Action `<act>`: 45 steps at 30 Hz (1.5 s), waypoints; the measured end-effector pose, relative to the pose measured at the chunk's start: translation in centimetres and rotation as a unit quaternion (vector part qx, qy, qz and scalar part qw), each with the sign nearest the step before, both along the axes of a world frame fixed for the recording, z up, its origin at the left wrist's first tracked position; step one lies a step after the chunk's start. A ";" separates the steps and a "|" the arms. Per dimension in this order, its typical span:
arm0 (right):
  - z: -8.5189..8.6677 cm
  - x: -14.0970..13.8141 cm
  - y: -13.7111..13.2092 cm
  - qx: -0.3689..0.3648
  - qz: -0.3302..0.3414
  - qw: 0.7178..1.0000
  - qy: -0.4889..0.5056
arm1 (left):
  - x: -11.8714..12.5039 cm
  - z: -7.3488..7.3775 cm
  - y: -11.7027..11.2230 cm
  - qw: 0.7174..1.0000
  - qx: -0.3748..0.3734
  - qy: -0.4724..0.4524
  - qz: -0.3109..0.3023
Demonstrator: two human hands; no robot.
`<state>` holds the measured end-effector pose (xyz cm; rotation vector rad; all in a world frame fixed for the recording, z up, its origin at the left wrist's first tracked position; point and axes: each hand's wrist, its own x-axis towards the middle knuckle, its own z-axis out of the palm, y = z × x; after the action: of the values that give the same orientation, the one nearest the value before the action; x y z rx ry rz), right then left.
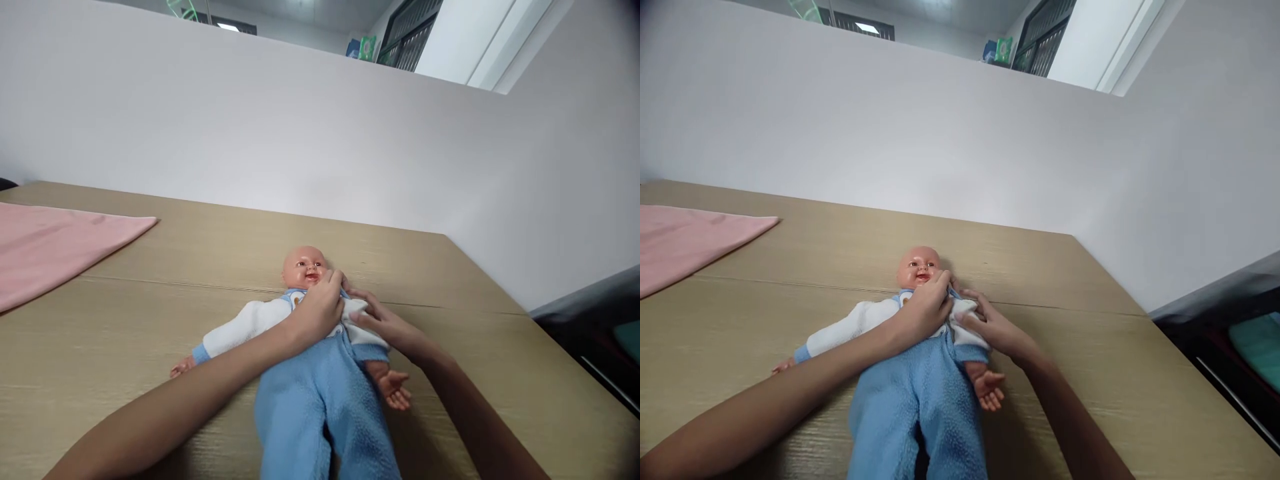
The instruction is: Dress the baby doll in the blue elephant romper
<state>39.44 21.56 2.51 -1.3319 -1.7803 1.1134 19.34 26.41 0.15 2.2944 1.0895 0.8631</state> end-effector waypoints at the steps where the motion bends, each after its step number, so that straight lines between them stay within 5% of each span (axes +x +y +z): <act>1: 0.7 1.0 -0.7 -0.037 0.027 0.999 -0.016 | 0.0 0.0 0.0 1.000 0.001 0.005 0.003; 5: 3.0 4.0 -2.6 0.015 0.022 0.971 -0.239 | -0.1 -0.1 0.0 1.000 0.007 0.024 0.014; 9: 3.0 4.5 -3.2 0.093 0.032 0.926 -0.363 | -0.1 -0.2 0.1 0.999 0.014 0.029 0.017; 16: -0.4 4.6 -4.1 0.098 0.009 0.945 -0.311 | -0.6 0.4 -0.3 0.999 0.018 0.029 -0.014; 23: -3.8 6.3 -4.1 0.158 -0.028 0.921 -0.356 | -1.4 1.8 -2.4 0.998 0.039 0.052 -0.008; 30: -6.6 6.3 -4.3 0.246 -0.094 0.909 -0.323 | -7.1 3.3 -4.9 0.996 0.084 0.027 0.011; 37: -7.3 5.5 -4.4 0.290 -0.096 0.899 -0.315 | -16.1 0.9 -3.2 0.997 0.011 0.024 0.069; 42: -7.3 5.4 -4.3 0.294 -0.088 0.899 -0.314 | -17.2 -1.1 -2.3 0.994 -0.064 0.047 0.077; 45: -6.7 4.9 -4.5 0.311 -0.107 0.890 -0.314 | -17.0 -1.1 -2.2 0.992 0.027 0.098 0.081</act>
<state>44.29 17.03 -4.21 -1.4960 -2.1018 -0.0731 2.34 24.16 -0.94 2.4014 1.3680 0.7475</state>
